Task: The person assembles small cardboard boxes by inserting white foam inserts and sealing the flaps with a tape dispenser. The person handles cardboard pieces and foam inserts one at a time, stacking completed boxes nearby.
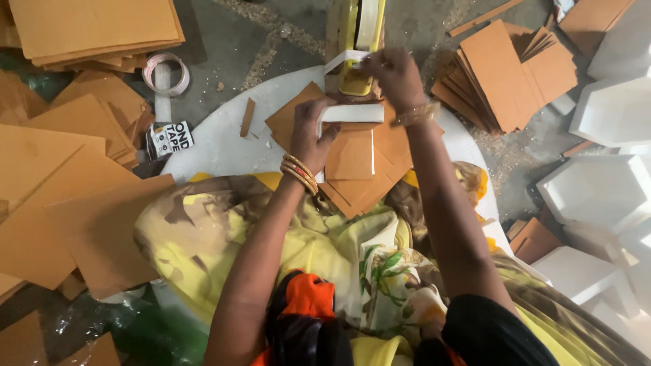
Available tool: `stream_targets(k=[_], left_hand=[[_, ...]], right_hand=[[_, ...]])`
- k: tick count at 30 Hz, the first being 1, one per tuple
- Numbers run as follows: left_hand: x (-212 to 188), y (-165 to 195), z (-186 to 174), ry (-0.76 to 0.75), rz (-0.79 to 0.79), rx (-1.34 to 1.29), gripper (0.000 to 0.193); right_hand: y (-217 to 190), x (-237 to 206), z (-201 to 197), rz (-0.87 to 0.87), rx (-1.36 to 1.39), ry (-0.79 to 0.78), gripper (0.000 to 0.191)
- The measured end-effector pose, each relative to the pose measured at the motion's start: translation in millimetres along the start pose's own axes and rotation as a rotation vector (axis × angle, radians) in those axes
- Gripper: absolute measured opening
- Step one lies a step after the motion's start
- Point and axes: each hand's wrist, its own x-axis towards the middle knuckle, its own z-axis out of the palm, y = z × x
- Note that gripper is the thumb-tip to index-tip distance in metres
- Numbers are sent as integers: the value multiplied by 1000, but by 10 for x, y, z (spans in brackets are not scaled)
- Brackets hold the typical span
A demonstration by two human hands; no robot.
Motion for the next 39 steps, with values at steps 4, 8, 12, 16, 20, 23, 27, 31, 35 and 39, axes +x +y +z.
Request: stream_targets(k=[4, 8, 12, 16, 20, 23, 27, 31, 35, 39], left_hand=[[22, 17, 9, -11, -3, -28, 51], [84, 13, 22, -23, -9, 3, 52], [73, -6, 18, -26, -9, 0, 50], [63, -33, -9, -72, -34, -1, 50], [69, -38, -31, -111, -42, -12, 50], [76, -29, -48, -99, 2, 11, 52], [72, 13, -73, -95, 26, 23, 52], [92, 92, -113, -122, -31, 38, 52], [124, 170, -159, -212, -155, 70, 51], [132, 178, -176, -176, -75, 6, 58]], right_hand=[[-266, -818, -13, 122, 126, -48, 20], [-193, -1396, 145, 324, 463, -119, 15], [107, -1419, 374, 451, 675, -78, 16], [296, -1269, 455, 549, 704, 32, 22], [349, -1242, 429, 315, 149, 122, 32], [412, -1240, 409, 110, -142, 155, 43], [518, -1127, 284, 251, -382, 66, 49], [555, -913, -14, 150, 87, 42, 40], [395, -628, -167, 97, 479, -70, 56], [218, -324, 3, 228, 559, -213, 68]])
